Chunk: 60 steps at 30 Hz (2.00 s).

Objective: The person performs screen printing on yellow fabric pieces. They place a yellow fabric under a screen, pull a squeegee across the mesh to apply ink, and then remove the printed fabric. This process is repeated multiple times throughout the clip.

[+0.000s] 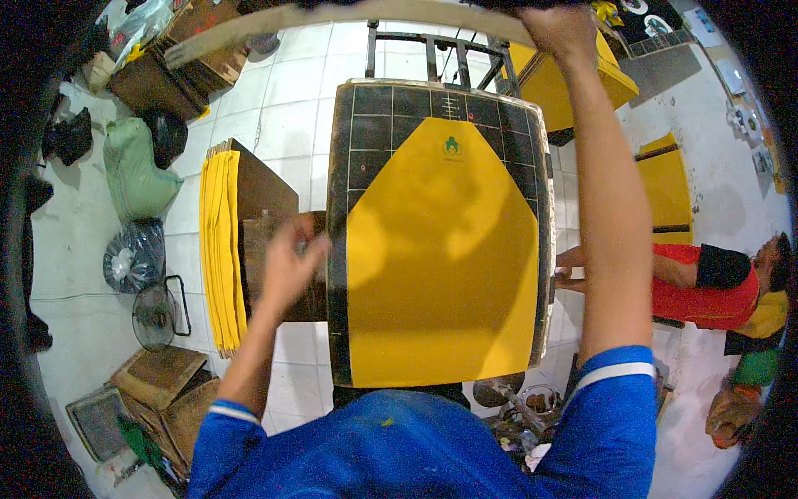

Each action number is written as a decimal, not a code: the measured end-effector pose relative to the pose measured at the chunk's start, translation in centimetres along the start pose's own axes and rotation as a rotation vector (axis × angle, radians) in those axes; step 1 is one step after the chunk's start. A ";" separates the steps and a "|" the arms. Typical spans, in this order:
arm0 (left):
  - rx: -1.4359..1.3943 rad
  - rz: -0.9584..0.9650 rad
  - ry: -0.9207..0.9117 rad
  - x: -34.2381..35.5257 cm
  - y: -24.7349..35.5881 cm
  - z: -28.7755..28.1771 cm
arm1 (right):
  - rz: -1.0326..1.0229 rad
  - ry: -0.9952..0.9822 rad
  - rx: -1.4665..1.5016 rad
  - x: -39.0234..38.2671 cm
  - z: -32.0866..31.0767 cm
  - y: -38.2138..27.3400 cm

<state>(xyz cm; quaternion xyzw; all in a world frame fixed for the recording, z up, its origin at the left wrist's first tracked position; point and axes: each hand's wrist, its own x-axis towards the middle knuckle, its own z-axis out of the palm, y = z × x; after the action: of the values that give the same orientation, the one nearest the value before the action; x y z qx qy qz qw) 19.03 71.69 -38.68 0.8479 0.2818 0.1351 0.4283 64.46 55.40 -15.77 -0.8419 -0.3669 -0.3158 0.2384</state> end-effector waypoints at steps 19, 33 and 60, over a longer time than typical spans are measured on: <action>-0.689 -0.989 0.185 11.2 -7.0 10.4 | -0.051 -0.944 0.081 -25.2 13.1 5.6; -0.516 -0.837 0.435 10.5 -7.5 15.4 | -0.068 -1.114 0.270 -14.6 25.0 11.5; -0.751 -0.536 0.533 9.4 -7.2 15.9 | -0.036 -0.917 0.129 -25.4 12.2 5.6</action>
<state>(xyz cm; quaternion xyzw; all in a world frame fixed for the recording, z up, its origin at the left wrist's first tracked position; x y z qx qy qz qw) 31.46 70.31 -54.03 0.4708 0.5200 0.3232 0.6352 59.64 47.76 -43.10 -0.8717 -0.4678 0.1087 0.0979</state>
